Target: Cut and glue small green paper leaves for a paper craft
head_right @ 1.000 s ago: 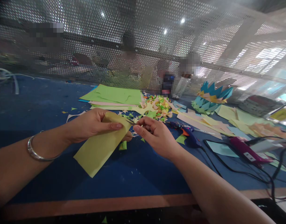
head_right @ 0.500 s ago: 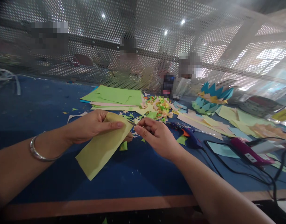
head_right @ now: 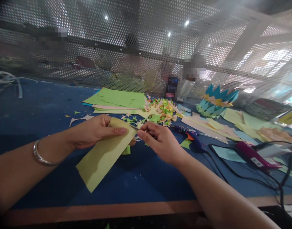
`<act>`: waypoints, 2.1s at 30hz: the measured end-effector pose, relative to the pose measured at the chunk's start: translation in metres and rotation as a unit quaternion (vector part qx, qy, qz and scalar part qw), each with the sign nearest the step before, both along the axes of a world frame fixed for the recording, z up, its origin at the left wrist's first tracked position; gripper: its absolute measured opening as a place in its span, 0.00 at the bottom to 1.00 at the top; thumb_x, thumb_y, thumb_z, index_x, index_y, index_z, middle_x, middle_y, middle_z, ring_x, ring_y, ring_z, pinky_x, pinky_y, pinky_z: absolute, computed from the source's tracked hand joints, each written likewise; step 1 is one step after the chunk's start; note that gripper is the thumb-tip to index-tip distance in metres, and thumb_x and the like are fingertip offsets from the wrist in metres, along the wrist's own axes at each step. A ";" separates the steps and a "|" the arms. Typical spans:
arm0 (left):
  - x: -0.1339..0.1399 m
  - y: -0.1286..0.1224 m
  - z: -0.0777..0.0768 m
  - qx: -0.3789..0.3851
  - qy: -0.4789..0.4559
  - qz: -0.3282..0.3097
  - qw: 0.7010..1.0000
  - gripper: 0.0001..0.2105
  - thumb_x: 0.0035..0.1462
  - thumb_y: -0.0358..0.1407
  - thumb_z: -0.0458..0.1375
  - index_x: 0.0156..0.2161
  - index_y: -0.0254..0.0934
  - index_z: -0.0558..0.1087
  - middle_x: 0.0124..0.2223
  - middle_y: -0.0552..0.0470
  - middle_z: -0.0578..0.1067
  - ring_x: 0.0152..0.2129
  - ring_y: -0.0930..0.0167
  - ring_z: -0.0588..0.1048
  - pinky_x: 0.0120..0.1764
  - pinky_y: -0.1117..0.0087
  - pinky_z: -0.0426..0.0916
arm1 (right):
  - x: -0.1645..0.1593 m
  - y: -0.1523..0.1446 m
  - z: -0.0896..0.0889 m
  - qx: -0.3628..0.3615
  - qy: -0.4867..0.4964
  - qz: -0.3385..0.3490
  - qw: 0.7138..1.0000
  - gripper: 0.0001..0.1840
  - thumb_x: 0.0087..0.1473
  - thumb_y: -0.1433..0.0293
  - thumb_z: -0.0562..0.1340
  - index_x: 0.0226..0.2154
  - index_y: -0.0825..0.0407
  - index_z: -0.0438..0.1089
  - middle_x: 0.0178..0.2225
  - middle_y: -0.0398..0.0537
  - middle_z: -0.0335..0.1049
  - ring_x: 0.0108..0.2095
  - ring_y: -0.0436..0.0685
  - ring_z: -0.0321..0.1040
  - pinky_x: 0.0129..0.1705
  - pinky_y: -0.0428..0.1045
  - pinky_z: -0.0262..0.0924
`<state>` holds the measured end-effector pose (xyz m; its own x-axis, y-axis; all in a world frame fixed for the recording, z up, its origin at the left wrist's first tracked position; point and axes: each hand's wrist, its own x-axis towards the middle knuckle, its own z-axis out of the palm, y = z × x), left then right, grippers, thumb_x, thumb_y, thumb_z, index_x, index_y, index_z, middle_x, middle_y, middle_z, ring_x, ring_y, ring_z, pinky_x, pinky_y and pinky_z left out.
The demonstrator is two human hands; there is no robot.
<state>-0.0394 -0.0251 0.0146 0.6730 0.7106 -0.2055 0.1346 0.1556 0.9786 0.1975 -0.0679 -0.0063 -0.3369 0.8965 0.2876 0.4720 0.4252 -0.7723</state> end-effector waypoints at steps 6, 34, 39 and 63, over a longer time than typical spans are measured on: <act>0.001 -0.003 -0.001 -0.021 -0.006 -0.001 1.000 0.12 0.52 0.41 0.69 0.37 0.34 0.82 0.34 0.45 0.83 0.25 0.69 0.80 0.28 0.73 0.72 | 0.000 0.000 0.000 -0.004 -0.001 0.008 1.000 0.15 0.65 0.57 0.59 0.33 0.50 0.67 0.24 0.38 0.57 0.25 0.49 0.51 0.26 0.47 0.47; 0.002 -0.004 0.004 -0.036 0.039 -0.019 0.998 0.08 0.55 0.39 0.67 0.32 0.35 0.80 0.24 0.55 0.79 0.14 0.77 0.72 0.19 0.79 0.61 | -0.001 -0.002 0.000 0.021 -0.044 0.008 0.999 0.14 0.64 0.58 0.59 0.32 0.50 0.67 0.24 0.37 0.58 0.25 0.48 0.53 0.27 0.47 0.48; 0.002 -0.004 0.002 -0.035 0.031 -0.026 0.999 0.08 0.54 0.40 0.67 0.32 0.35 0.80 0.23 0.54 0.78 0.15 0.76 0.73 0.20 0.78 0.63 | -0.002 -0.001 -0.001 0.025 -0.045 0.012 0.999 0.14 0.64 0.59 0.59 0.31 0.50 0.66 0.24 0.37 0.57 0.25 0.48 0.53 0.28 0.47 0.49; 0.000 0.000 0.001 -0.036 0.001 0.039 0.999 0.10 0.52 0.41 0.69 0.35 0.37 0.83 0.31 0.47 0.83 0.24 0.70 0.80 0.28 0.74 0.72 | -0.001 0.001 -0.001 0.016 -0.039 0.004 0.999 0.17 0.66 0.57 0.57 0.31 0.51 0.66 0.25 0.38 0.58 0.27 0.49 0.54 0.28 0.47 0.49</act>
